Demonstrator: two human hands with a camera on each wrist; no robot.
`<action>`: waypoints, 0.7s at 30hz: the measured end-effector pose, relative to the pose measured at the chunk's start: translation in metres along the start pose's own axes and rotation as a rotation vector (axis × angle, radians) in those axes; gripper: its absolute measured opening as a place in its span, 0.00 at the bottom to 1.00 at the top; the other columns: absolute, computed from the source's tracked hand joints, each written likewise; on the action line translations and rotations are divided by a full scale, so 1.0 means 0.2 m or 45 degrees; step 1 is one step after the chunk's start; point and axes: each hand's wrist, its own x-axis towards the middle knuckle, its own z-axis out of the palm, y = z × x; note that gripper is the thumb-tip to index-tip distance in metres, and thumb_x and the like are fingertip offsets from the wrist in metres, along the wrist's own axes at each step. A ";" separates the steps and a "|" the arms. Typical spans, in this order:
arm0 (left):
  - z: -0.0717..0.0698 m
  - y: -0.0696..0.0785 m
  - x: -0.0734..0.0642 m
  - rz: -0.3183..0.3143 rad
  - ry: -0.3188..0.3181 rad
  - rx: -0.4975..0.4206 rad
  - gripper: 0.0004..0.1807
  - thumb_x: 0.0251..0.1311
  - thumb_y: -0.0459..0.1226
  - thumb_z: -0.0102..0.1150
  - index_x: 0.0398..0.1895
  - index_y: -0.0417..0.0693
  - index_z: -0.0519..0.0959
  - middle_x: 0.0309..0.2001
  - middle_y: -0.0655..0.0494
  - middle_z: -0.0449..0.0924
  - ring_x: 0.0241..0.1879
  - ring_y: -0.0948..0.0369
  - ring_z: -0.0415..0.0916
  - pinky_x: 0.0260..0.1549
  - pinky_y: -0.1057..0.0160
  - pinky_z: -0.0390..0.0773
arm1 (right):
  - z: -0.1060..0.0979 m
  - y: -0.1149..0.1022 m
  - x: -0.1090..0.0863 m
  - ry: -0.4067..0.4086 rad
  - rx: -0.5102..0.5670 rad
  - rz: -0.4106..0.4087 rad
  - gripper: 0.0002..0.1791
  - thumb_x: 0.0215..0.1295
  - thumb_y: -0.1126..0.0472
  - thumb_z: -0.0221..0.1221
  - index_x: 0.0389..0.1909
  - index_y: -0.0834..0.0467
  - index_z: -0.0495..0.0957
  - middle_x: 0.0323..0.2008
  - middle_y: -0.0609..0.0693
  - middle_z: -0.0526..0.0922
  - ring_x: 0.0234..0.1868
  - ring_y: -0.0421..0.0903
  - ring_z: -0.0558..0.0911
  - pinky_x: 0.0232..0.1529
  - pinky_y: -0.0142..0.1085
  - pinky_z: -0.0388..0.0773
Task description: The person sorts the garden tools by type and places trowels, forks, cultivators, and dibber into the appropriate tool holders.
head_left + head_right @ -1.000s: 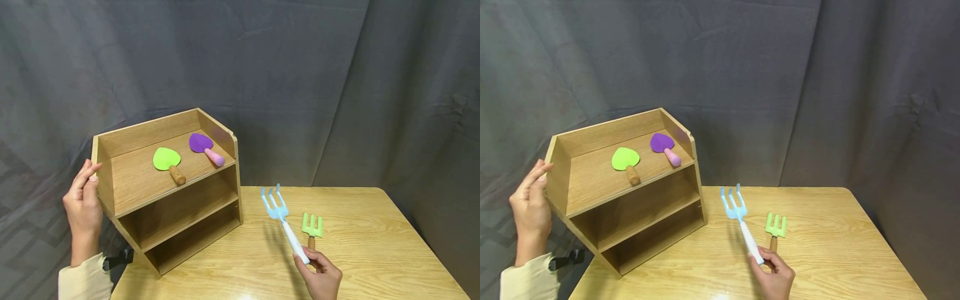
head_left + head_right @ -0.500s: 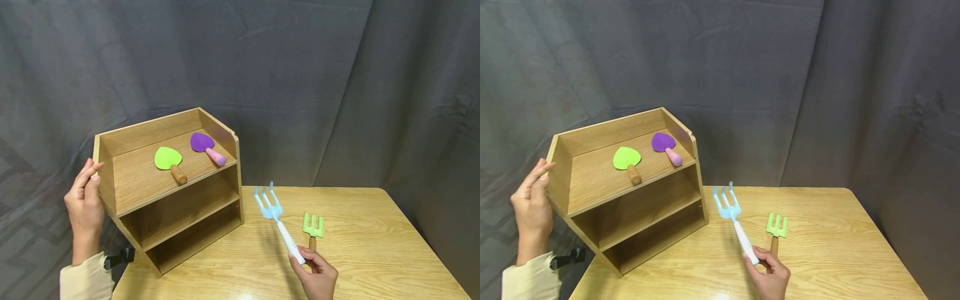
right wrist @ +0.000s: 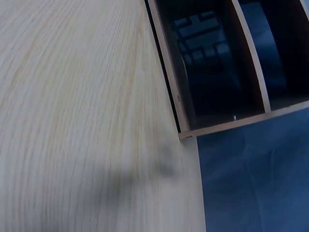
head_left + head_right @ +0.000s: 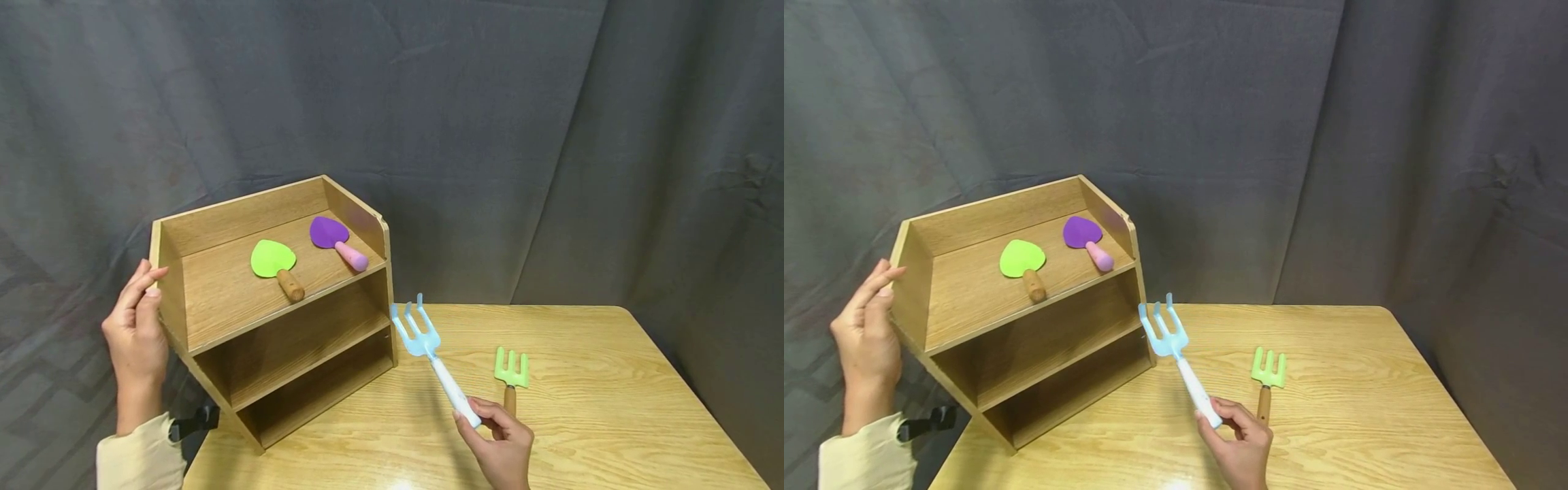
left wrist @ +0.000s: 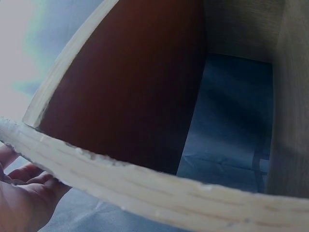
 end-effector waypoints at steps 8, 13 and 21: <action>0.00 -0.01 0.00 0.006 -0.003 0.013 0.18 0.67 0.32 0.45 0.52 0.34 0.81 0.62 0.49 0.74 0.63 0.59 0.68 0.62 0.65 0.62 | 0.04 0.00 0.02 -0.053 0.040 -0.069 0.22 0.28 0.93 0.62 0.30 0.76 0.80 0.29 0.66 0.83 0.37 0.41 0.85 0.32 0.30 0.80; 0.00 -0.01 0.00 0.021 -0.003 0.006 0.17 0.67 0.31 0.45 0.51 0.33 0.81 0.61 0.48 0.74 0.63 0.59 0.68 0.62 0.65 0.62 | 0.05 0.06 0.00 -0.069 0.040 -0.092 0.22 0.27 0.93 0.63 0.30 0.77 0.80 0.29 0.67 0.83 0.36 0.41 0.86 0.30 0.30 0.80; 0.00 -0.01 0.00 0.018 0.004 0.010 0.18 0.66 0.32 0.45 0.51 0.34 0.81 0.61 0.49 0.74 0.63 0.59 0.69 0.62 0.65 0.62 | 0.08 0.12 -0.01 -0.091 0.041 -0.112 0.22 0.31 0.90 0.65 0.33 0.74 0.81 0.32 0.66 0.84 0.37 0.43 0.85 0.31 0.31 0.80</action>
